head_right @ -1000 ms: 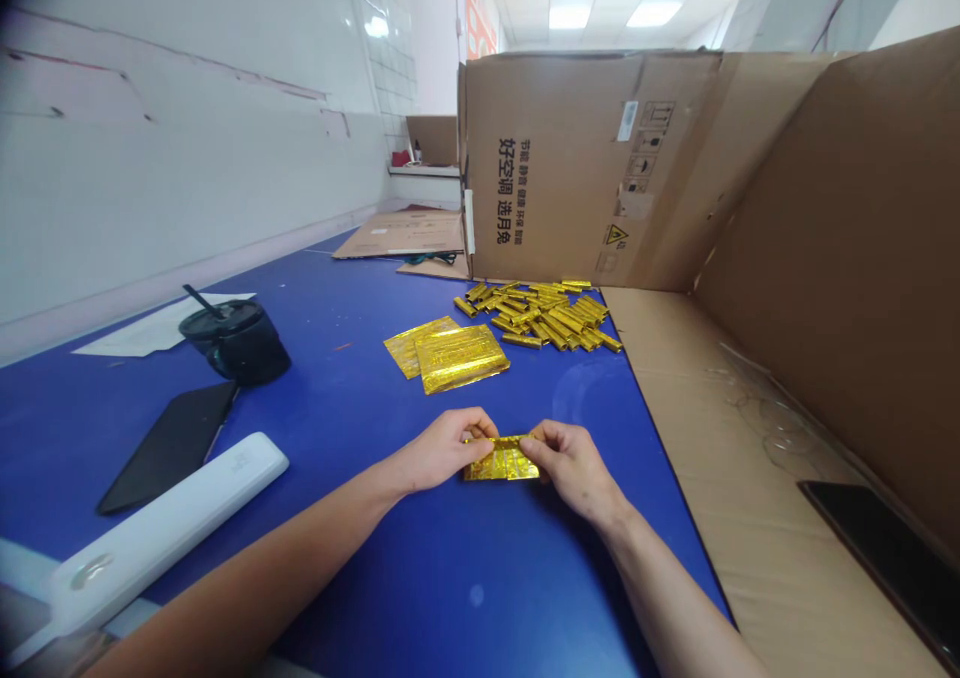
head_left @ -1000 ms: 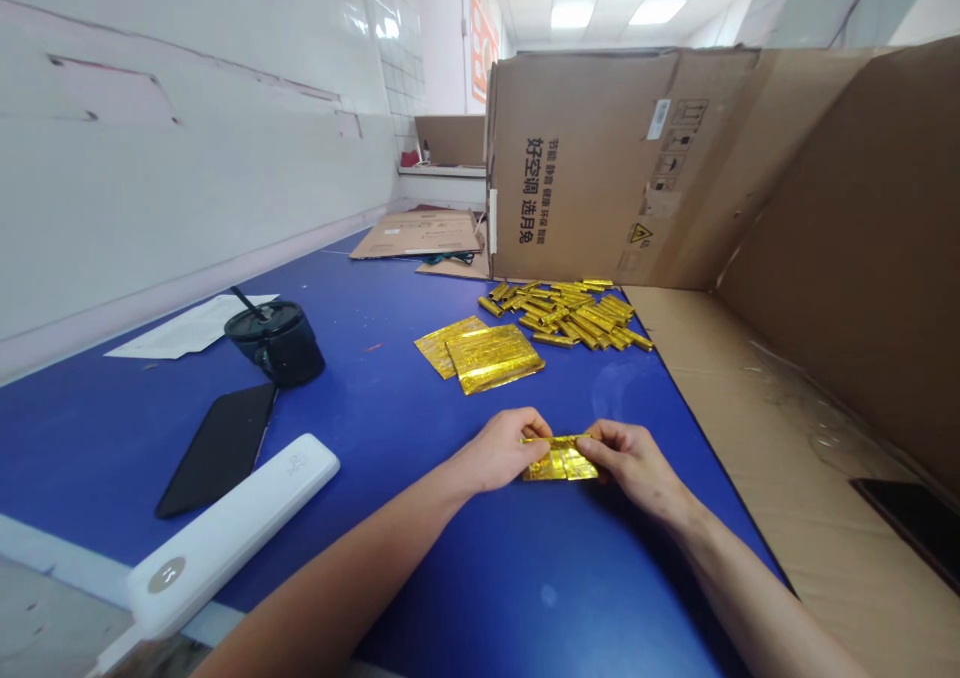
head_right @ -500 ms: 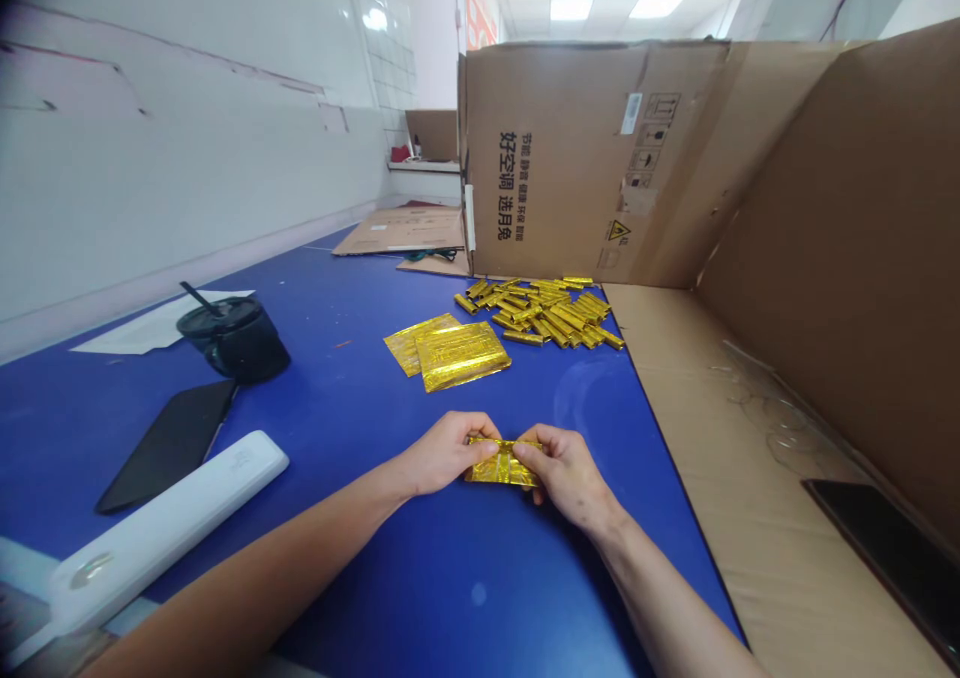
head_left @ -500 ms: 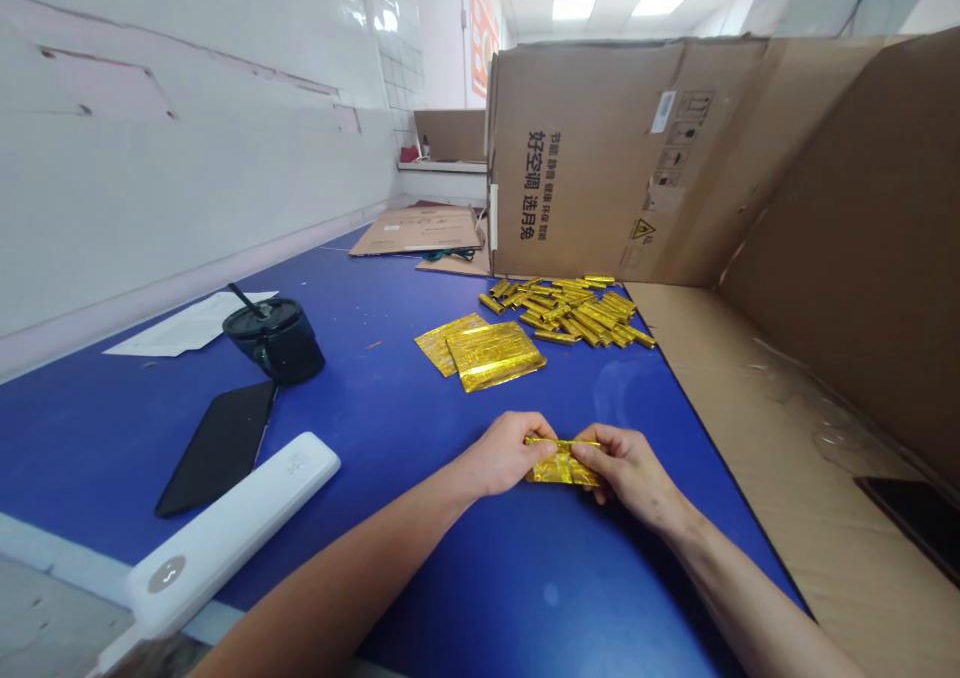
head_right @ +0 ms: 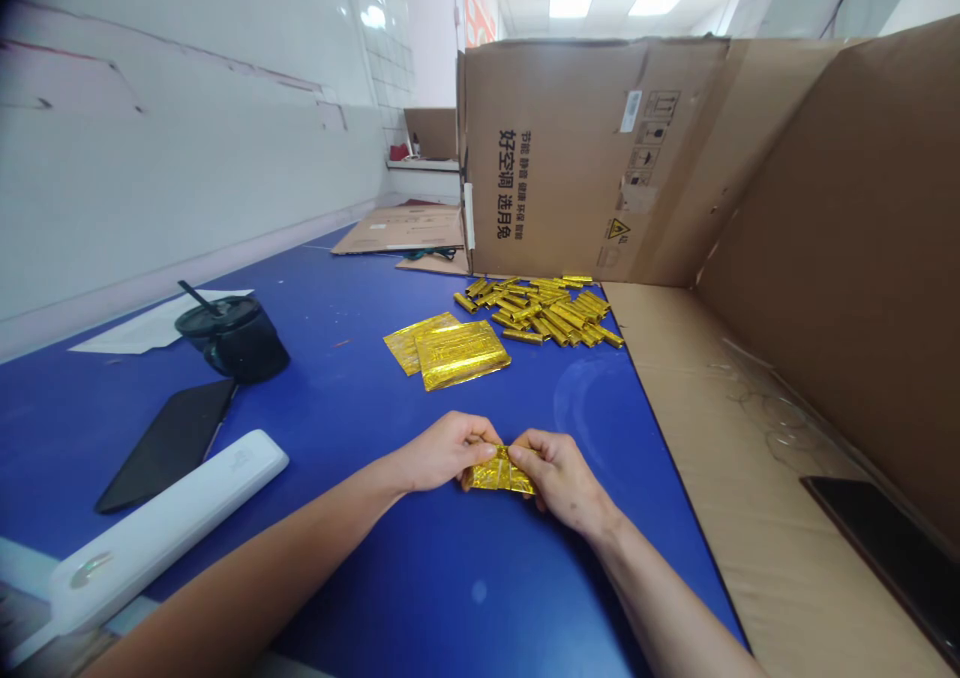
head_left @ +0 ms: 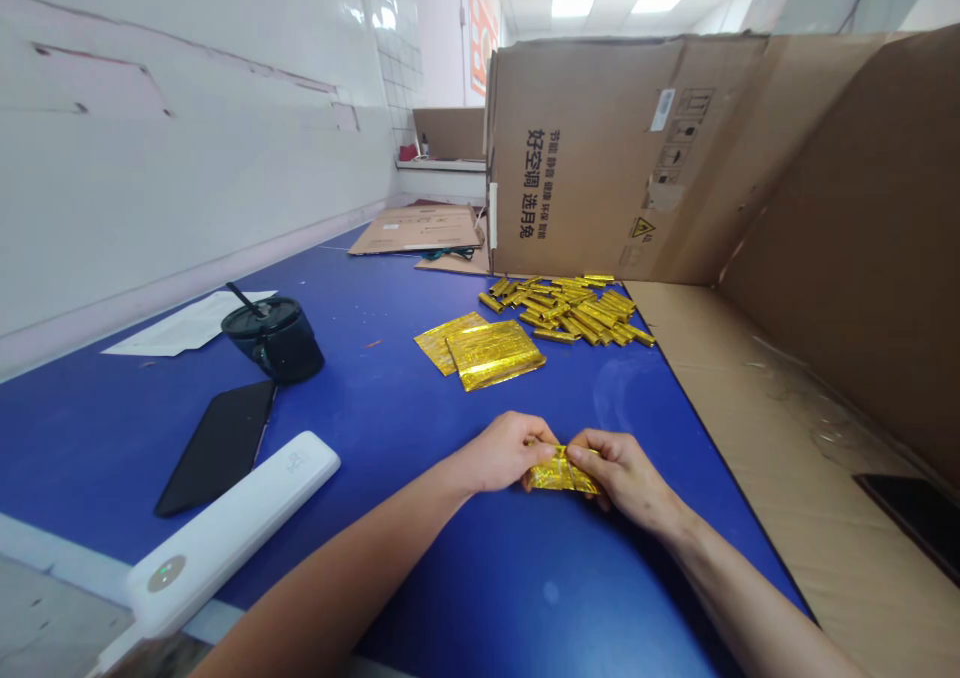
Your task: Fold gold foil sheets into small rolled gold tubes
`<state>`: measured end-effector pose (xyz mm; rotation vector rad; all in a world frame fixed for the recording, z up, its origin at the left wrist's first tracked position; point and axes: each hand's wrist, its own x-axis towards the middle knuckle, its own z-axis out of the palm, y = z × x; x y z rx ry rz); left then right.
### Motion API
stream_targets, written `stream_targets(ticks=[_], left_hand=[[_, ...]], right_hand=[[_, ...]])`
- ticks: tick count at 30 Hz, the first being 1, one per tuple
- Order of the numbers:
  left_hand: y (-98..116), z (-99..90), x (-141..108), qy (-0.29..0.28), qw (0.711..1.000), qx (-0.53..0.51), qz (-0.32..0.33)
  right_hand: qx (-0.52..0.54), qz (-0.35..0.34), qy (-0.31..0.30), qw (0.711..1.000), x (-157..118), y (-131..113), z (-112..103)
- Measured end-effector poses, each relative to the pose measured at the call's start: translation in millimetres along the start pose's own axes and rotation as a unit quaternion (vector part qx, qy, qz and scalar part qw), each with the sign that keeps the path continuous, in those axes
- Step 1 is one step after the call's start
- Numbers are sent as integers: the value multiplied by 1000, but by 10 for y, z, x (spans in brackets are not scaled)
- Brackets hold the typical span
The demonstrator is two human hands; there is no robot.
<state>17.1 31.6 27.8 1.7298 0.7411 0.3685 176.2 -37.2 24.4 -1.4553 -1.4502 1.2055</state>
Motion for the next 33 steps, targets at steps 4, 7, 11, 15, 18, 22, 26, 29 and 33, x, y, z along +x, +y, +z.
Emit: stream_targets(ticks=[4, 7, 11, 15, 18, 22, 26, 29, 33], left_hand=[[-36, -30, 31, -2, 1000, -10, -10], [-50, -47, 42, -4, 1000, -11, -10], [-42, -86, 44, -22, 999, -35, -3], [-65, -101, 54, 8, 999, 40, -3], [-101, -77, 63, 32, 992, 123, 3], [-105, -47, 68, 67, 977, 202, 3], [-70, -28, 69, 114, 947, 301, 8], [-52, 3, 72, 137, 924, 356, 0], [-32, 59, 76, 157, 902, 403, -10]], right_hand=[[23, 12, -27, 999, 32, 35, -27], [22, 7, -15, 1000, 39, 49, -35], [27, 5, -3, 1000, 34, 53, -47], [6, -2, 43, 999, 44, 75, -55], [-85, -35, 79, 993, 65, 108, -48], [-179, -58, 107, 976, 77, 120, -37], [-337, -61, 129, 931, 65, 91, -15], [-401, -49, 151, 902, 70, 90, 13], [-446, -50, 166, 878, 92, 109, 39]])
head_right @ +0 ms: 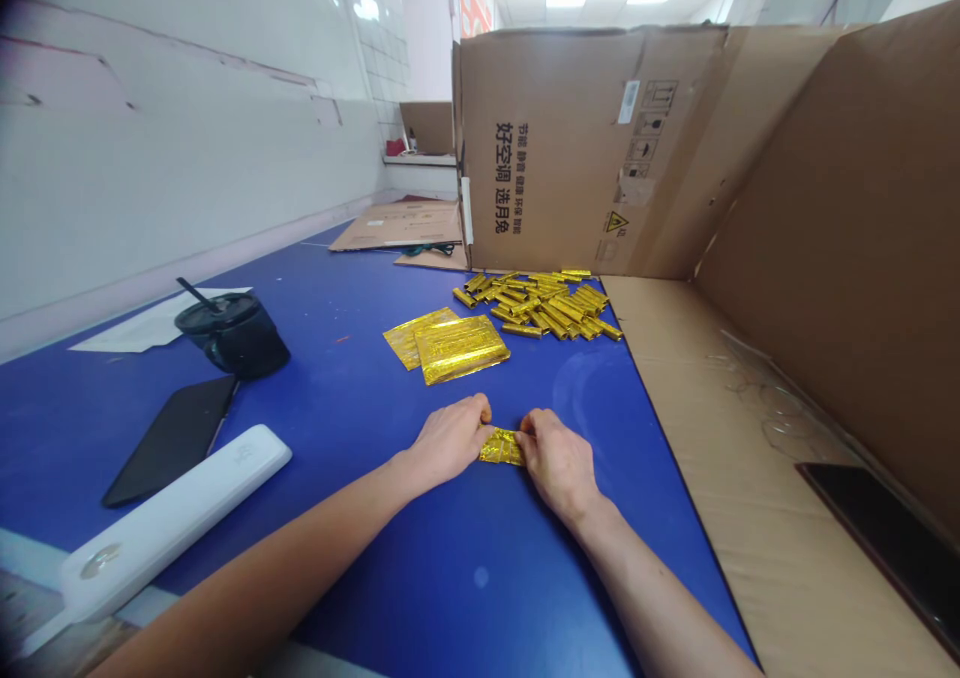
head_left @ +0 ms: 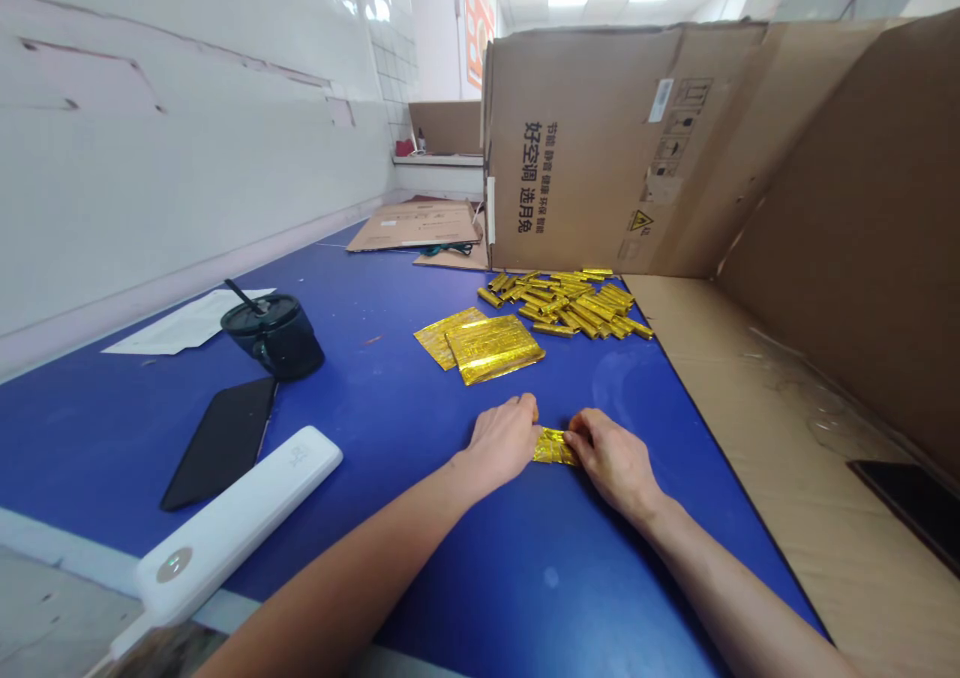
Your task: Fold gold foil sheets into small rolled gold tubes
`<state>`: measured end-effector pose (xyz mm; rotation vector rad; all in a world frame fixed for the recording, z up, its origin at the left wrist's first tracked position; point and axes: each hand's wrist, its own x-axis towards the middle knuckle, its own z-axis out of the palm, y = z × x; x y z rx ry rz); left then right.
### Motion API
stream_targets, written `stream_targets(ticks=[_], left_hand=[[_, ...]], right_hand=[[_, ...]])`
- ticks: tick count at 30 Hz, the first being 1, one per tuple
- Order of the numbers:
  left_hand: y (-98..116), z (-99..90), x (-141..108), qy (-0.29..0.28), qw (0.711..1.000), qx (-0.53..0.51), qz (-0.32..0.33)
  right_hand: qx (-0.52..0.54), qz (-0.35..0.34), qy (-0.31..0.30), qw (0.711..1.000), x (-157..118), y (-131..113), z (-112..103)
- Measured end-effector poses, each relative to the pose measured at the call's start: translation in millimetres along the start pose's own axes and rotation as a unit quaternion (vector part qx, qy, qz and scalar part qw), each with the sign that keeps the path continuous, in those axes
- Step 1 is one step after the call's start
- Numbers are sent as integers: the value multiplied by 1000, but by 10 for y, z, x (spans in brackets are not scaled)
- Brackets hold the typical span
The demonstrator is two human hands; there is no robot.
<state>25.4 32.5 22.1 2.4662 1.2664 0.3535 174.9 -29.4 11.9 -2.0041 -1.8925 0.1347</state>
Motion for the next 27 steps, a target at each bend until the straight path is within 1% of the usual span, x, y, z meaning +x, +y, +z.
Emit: stream_targets(ticks=[3, 5, 7, 10, 13, 17, 21, 23, 27], left_hand=[[34, 17, -7, 11, 999, 32, -11], [46, 32, -9, 25, 998, 65, 0], [49, 48, -10, 33, 994, 98, 45], [36, 57, -16, 21, 984, 123, 129], [18, 23, -41, 13, 976, 134, 172], [13, -65, -95, -20, 968, 142, 205], [15, -125, -135, -47, 962, 153, 221], [9, -129, -143, -47, 959, 162, 227], [-6, -105, -142, -39, 954, 174, 240]], right_hand=[[-27, -4, 13, 1000, 1, -8, 21], [-52, -3, 21, 998, -1, -16, 38], [-70, -11, 20, 997, -1, -20, 55], [-70, -40, 2, 997, 3, -18, 56], [-61, -67, -20, 996, -3, -3, 6], [-44, -104, -62, 992, -36, 29, -121], [-33, -133, -113, 984, -71, 42, -230], [-37, -138, -121, 982, -82, 36, -254], [-44, -142, -115, 982, -89, 18, -251]])
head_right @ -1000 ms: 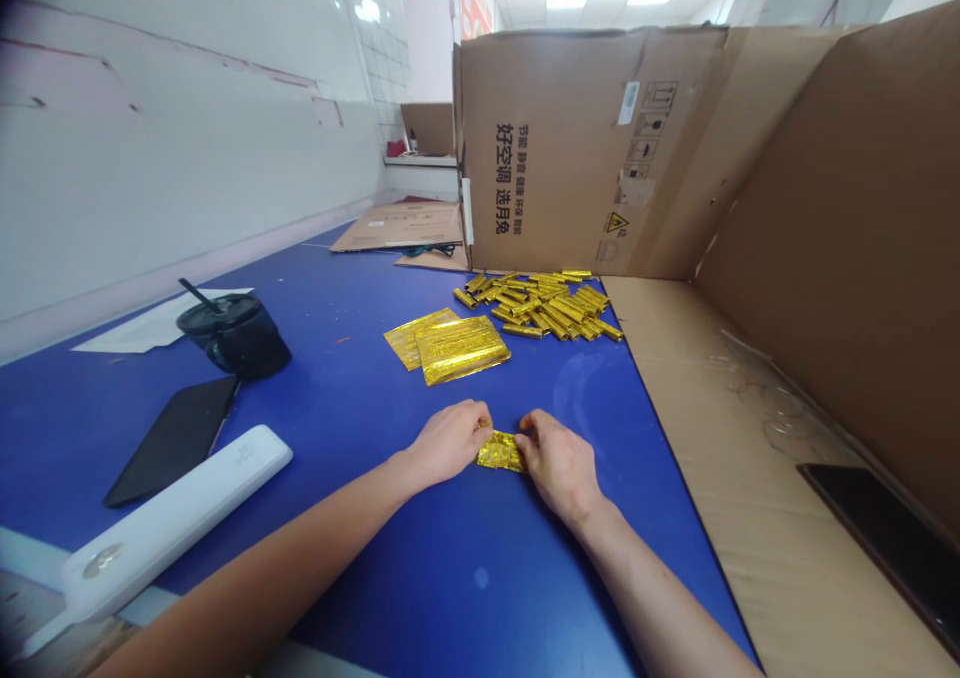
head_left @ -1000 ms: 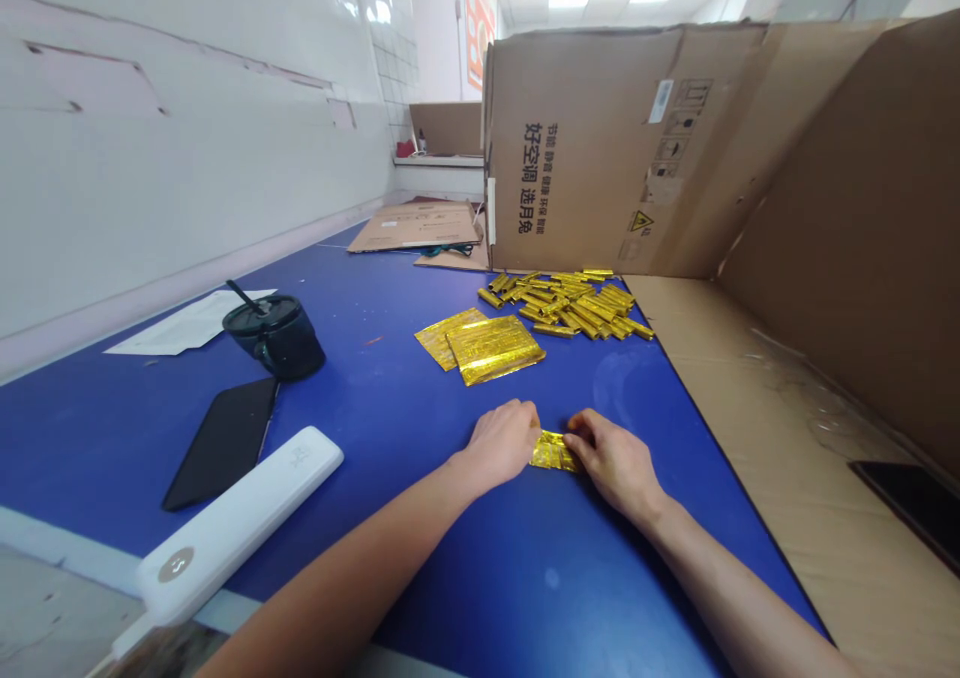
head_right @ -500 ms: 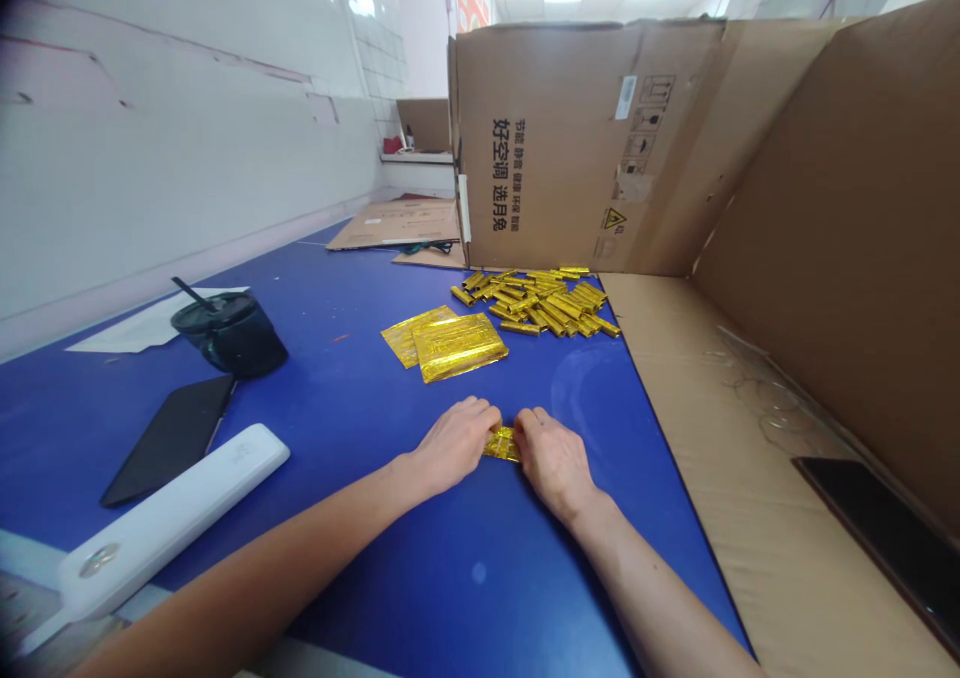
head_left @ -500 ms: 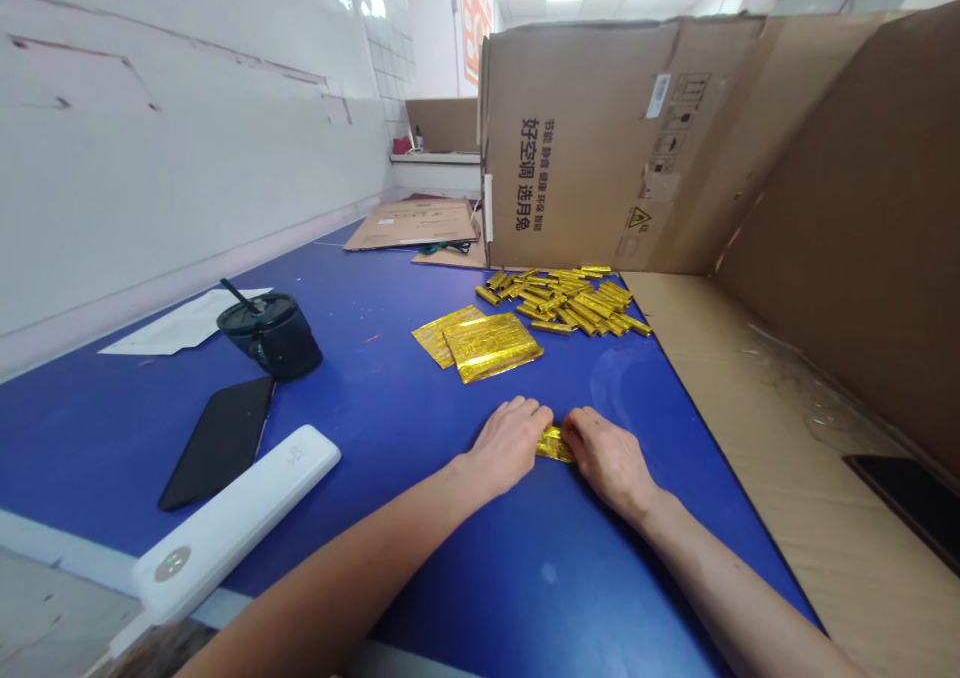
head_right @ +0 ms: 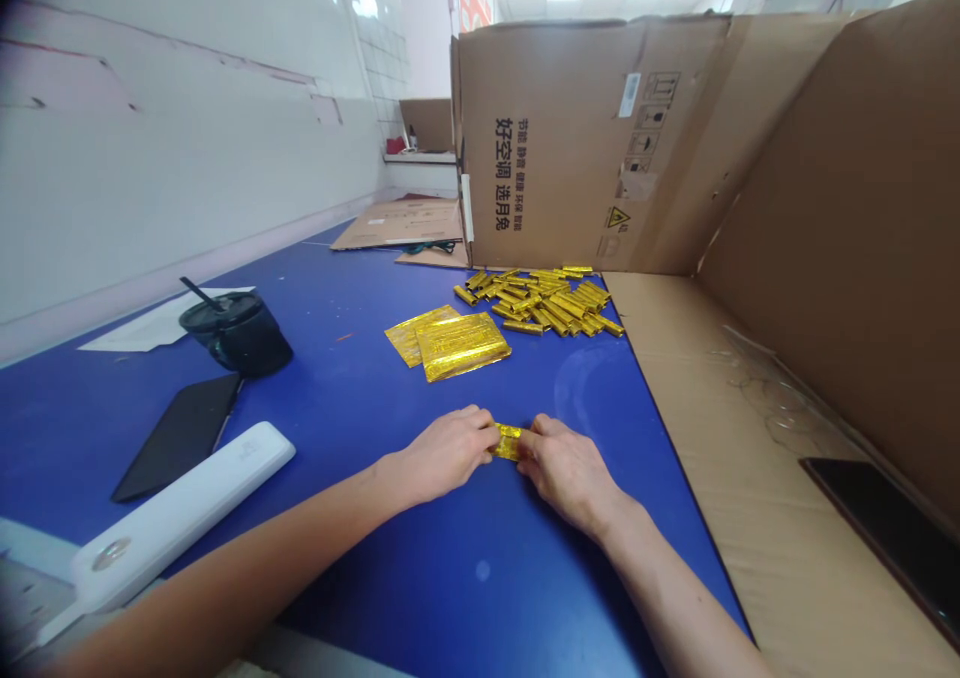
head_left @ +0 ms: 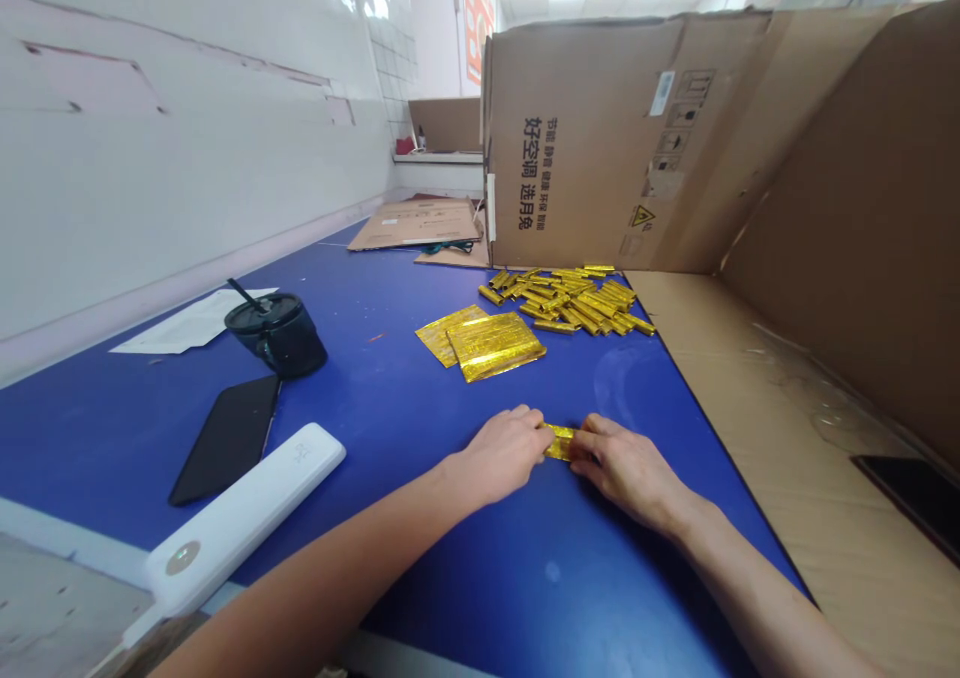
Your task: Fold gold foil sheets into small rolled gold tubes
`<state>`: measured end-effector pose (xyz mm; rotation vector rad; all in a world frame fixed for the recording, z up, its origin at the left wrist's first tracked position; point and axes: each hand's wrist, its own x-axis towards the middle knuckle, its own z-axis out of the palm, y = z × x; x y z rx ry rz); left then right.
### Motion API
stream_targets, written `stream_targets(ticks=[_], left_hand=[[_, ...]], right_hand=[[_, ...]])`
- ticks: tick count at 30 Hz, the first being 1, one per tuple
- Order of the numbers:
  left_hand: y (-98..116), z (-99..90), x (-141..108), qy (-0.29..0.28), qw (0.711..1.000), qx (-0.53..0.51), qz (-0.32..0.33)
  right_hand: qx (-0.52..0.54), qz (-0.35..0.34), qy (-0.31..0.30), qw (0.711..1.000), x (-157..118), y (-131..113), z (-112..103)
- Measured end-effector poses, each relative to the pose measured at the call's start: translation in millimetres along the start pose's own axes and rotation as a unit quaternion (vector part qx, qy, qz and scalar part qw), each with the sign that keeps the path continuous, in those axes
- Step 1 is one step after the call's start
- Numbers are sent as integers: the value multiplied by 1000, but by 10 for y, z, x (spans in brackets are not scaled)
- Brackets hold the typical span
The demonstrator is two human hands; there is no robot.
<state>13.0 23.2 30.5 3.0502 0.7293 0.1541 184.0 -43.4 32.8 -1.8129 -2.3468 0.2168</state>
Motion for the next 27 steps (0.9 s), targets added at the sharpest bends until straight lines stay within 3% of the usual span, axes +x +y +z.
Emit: stream_targets(ticks=[21, 27], left_hand=[[-10, 104, -2, 36, 998, 47, 38], [-12, 102, 6, 29, 1000, 7, -10]], right_hand=[[42, -3, 26, 999, 22, 37, 67], [15, 6, 39, 999, 24, 10, 80]])
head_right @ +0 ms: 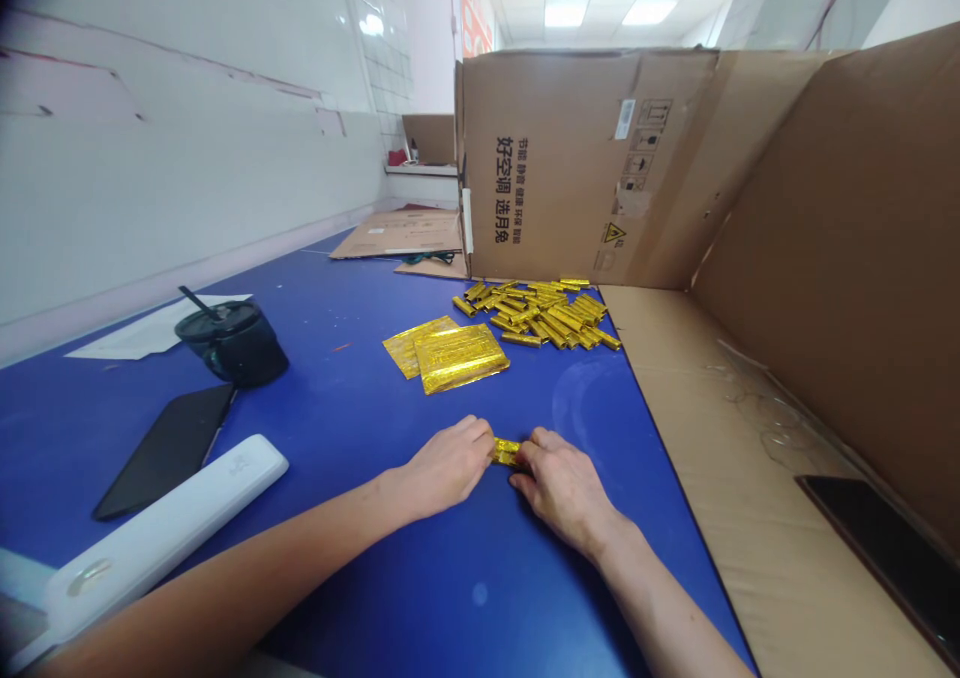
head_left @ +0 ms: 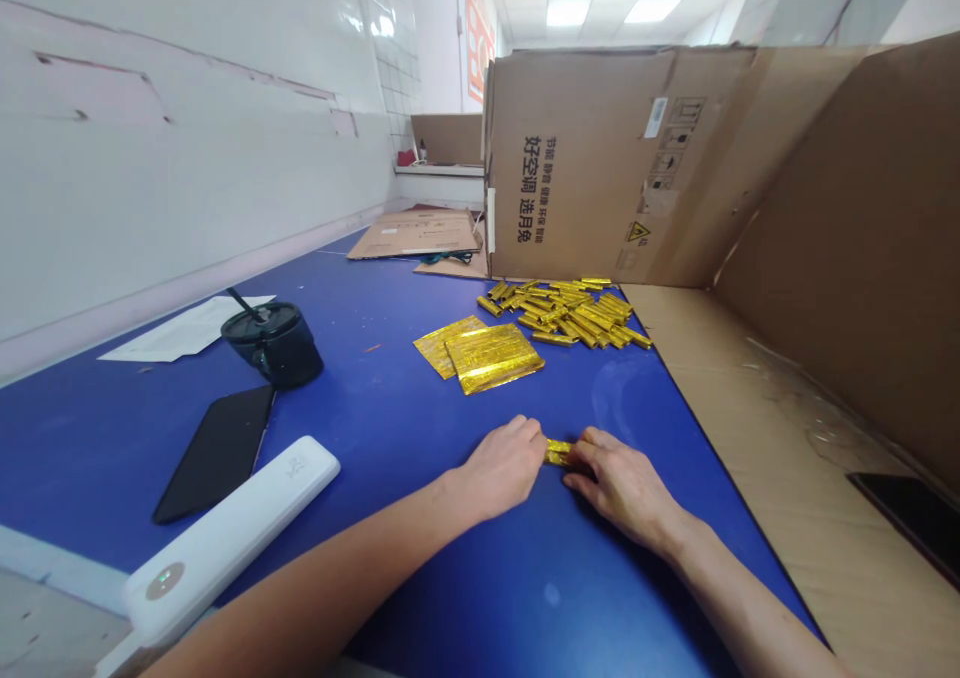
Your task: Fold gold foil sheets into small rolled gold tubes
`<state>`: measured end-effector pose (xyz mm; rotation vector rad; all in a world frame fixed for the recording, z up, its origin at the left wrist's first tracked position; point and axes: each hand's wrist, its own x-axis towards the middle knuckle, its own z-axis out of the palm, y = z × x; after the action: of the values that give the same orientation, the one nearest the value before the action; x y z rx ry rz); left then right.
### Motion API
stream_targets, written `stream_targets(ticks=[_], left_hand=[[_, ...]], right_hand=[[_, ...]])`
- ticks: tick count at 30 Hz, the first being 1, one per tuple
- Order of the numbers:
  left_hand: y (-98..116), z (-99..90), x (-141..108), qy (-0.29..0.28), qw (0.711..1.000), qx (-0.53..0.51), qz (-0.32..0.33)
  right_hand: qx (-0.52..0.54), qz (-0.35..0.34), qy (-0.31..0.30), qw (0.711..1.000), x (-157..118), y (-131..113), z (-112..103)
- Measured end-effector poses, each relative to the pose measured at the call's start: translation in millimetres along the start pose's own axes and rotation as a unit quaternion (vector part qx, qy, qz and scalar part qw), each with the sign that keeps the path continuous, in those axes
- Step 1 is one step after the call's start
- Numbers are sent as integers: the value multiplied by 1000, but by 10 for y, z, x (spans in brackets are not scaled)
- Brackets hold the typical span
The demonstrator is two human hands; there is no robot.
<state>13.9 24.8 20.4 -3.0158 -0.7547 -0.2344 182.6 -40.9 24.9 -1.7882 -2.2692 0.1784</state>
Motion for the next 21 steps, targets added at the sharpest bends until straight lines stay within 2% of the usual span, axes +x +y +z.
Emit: stream_targets(ticks=[7, 14, 21], left_hand=[[-21, -36, -10, -10, 1000, -29, -4], [-101, -9, 17, -19, 994, -106, -15], [-132, -82, -16, -25, 992, -123, -9]], right_hand=[[15, 18, -2, 1000, 31, 10, 10], [66, 50, -2, 997, 76, 40, -4], [51, 78, -21, 995, 118, 12, -17]])
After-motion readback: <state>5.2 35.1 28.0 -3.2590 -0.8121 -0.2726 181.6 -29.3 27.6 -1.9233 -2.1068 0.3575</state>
